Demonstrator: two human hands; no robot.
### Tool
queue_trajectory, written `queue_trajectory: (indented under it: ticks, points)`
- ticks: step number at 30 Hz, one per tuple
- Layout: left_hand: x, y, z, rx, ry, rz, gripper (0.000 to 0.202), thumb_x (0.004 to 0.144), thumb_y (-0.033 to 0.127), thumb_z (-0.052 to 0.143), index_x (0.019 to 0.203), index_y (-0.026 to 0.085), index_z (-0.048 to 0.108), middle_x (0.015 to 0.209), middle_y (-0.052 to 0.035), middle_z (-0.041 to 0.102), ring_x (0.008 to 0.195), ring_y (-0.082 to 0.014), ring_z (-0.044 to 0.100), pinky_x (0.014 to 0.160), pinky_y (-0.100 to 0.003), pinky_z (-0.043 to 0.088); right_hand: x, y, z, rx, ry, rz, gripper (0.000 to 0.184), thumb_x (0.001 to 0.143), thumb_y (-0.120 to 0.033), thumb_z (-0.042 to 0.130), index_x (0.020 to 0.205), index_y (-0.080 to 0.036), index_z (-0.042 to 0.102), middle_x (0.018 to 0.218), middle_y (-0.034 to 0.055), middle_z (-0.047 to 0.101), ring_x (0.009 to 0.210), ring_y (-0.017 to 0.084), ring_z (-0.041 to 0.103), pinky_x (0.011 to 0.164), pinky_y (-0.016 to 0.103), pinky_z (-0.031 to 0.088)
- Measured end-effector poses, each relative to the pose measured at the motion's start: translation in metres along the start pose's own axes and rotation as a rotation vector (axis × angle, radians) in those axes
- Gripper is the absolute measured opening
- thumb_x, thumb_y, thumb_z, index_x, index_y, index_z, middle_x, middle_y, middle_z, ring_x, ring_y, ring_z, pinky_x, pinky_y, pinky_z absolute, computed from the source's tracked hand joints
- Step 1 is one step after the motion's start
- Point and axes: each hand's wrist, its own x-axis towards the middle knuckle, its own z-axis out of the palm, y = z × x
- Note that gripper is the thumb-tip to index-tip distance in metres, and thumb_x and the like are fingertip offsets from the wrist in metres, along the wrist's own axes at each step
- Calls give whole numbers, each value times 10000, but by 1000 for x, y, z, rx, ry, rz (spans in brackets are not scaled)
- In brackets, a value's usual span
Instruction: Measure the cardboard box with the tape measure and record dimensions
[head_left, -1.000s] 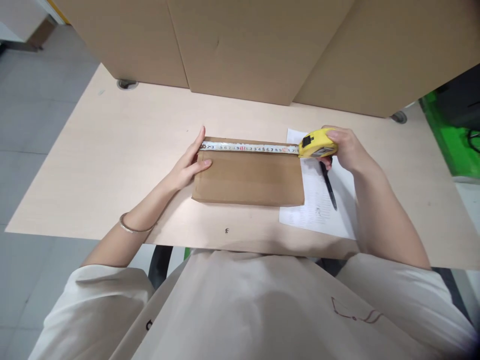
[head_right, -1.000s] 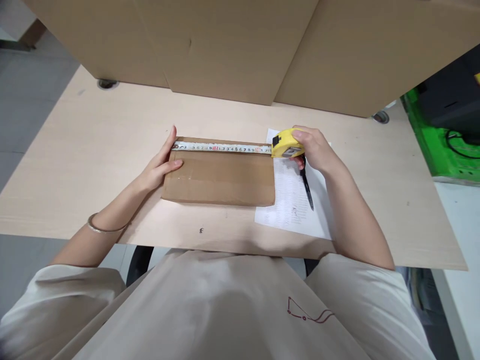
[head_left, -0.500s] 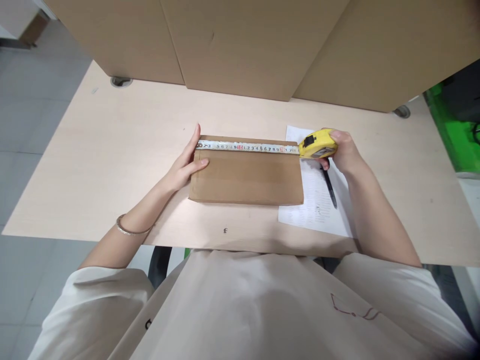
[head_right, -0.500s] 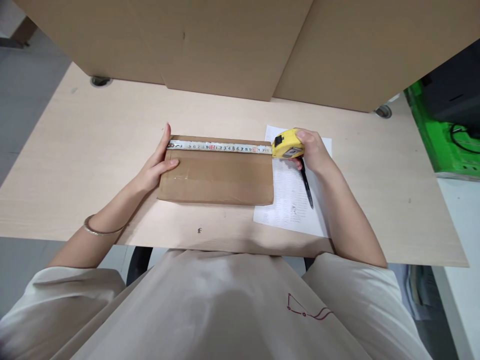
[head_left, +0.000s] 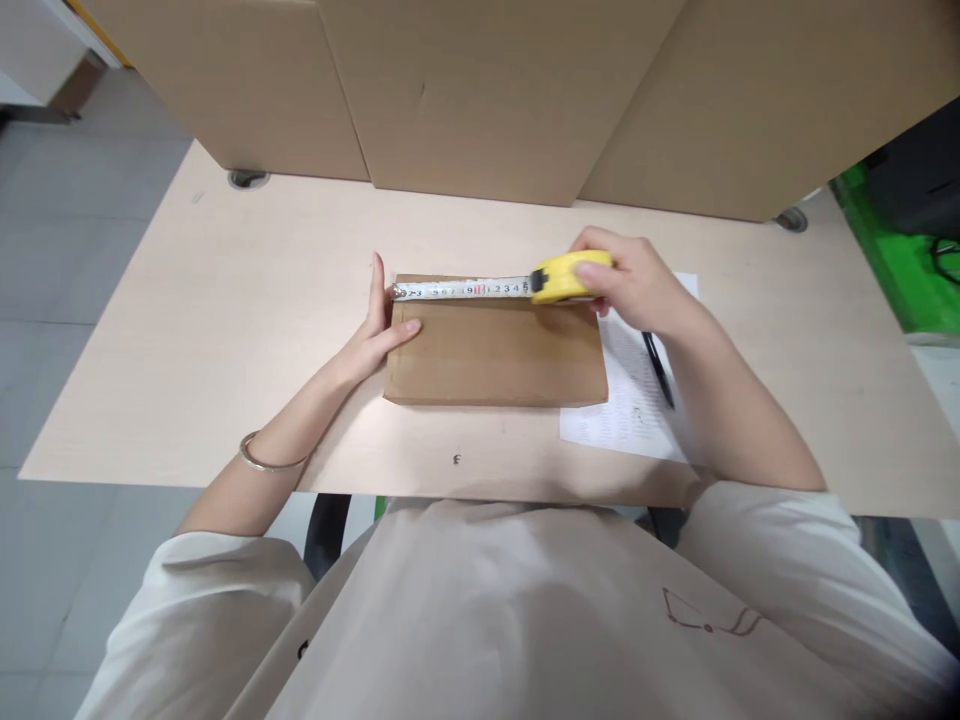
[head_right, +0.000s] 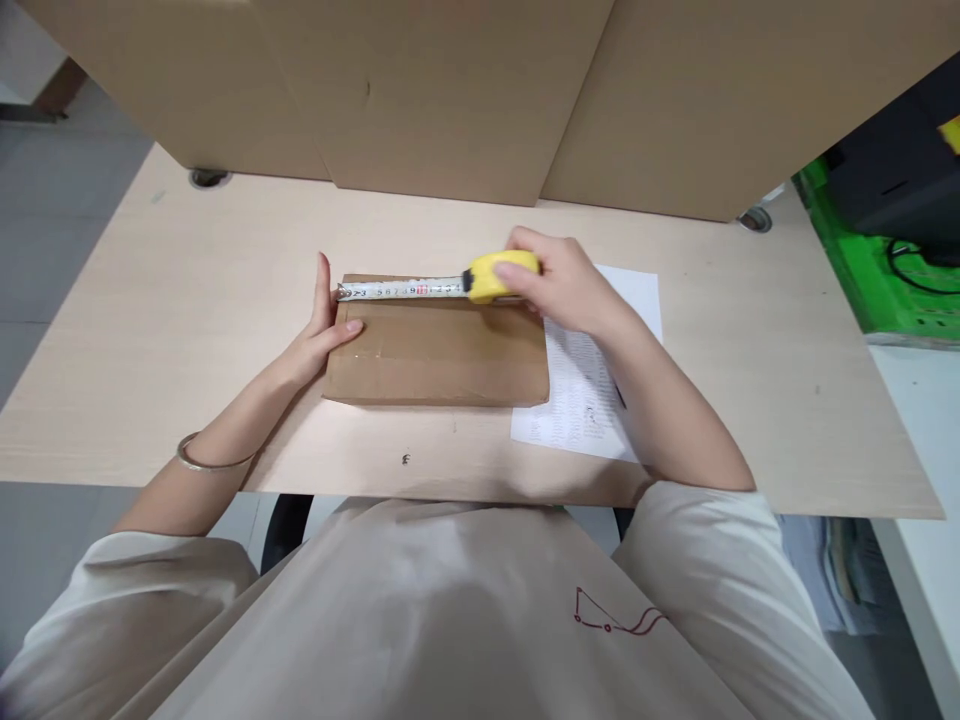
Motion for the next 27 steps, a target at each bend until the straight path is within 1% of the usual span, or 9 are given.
queue_trajectory:
  ticks: [2, 5, 8, 11, 15, 19, 22, 25, 27]
  points:
    - [-1, -1, -4, 6, -22, -17, 1399, 826, 747, 852, 1804, 307, -47, 1799, -51, 432, 1691, -398, 370, 1368, -570, 386, 11, -13, 20, -97, -58, -71, 319, 882, -533, 780, 896, -255, 623, 727, -11, 604, 634, 179, 527, 596, 294, 391]
    - [1, -6, -16, -38, -80, -5, 1344, 780, 654, 927, 1807, 361, 112, 1834, -74, 372, 1716, -404, 331, 1401, -617, 321, 26, -23, 51, -202, -159, -198, 400, 770, -475, 883, 1040, -268, 672, 936, 27, 724, 843, 252, 650, 750, 356, 509]
    - [9, -10, -32, -163, -152, -20, 1245, 671, 557, 984, 1741, 383, 373, 1766, -74, 481, 1707, -429, 348, 1423, -651, 252, 34, -23, 76, -260, -222, -338, 554, 723, -456, 904, 1199, -272, 688, 1206, 97, 758, 1098, 349, 688, 937, 473, 559]
    - [17, -9, -49, -275, -219, -57, 1109, 585, 413, 962, 1624, 347, 580, 1665, -79, 596, 1684, -460, 382, 1443, -646, 221, 32, -21, 84, -281, -217, -413, 740, 711, -453, 903, 1378, -246, 658, 1429, 154, 711, 1274, 405, 656, 1081, 569, 533]
    - [19, -3, -62, -182, -349, -43, 1120, 590, 286, 983, 1626, 407, 575, 1738, -60, 526, 1711, -441, 338, 1440, -657, 213, 9, -11, 54, -239, -59, -372, 708, 771, -527, 890, 1381, -242, 671, 1447, 149, 711, 1329, 398, 662, 1156, 570, 515]
    - [17, -1, -66, 29, -442, 22, 1303, 725, 428, 1001, 1786, 403, 245, 1852, -112, 331, 1746, -391, 267, 1423, -665, 210, -27, 19, 5, -188, 197, -190, 577, 872, -641, 814, 1293, -274, 669, 1314, 103, 757, 1191, 348, 739, 1042, 531, 597]
    - [20, -4, -67, 90, -455, 77, 1405, 761, 560, 987, 1815, 338, 86, 1750, -207, 472, 1690, -383, 395, 1395, -657, 277, -49, 44, -13, -117, 336, 49, 542, 871, -701, 814, 1159, -273, 648, 1211, 96, 762, 996, 312, 767, 841, 493, 657]
    - [21, -4, -66, 168, -393, 146, 1461, 743, 668, 971, 1817, 302, 51, 1512, -198, 669, 1451, -339, 642, 1264, -593, 486, -61, 47, -12, 60, 245, 235, 542, 900, -754, 767, 1060, -253, 638, 1136, 108, 757, 920, 284, 765, 672, 402, 650]
    - [16, 2, -63, 258, -332, 192, 1508, 716, 756, 945, 1817, 273, 33, 1406, -183, 697, 1286, -307, 698, 1128, -532, 583, -60, 38, -8, 47, 188, 244, 527, 919, -751, 747, 1063, -249, 676, 1161, 105, 753, 986, 290, 758, 686, 385, 643]
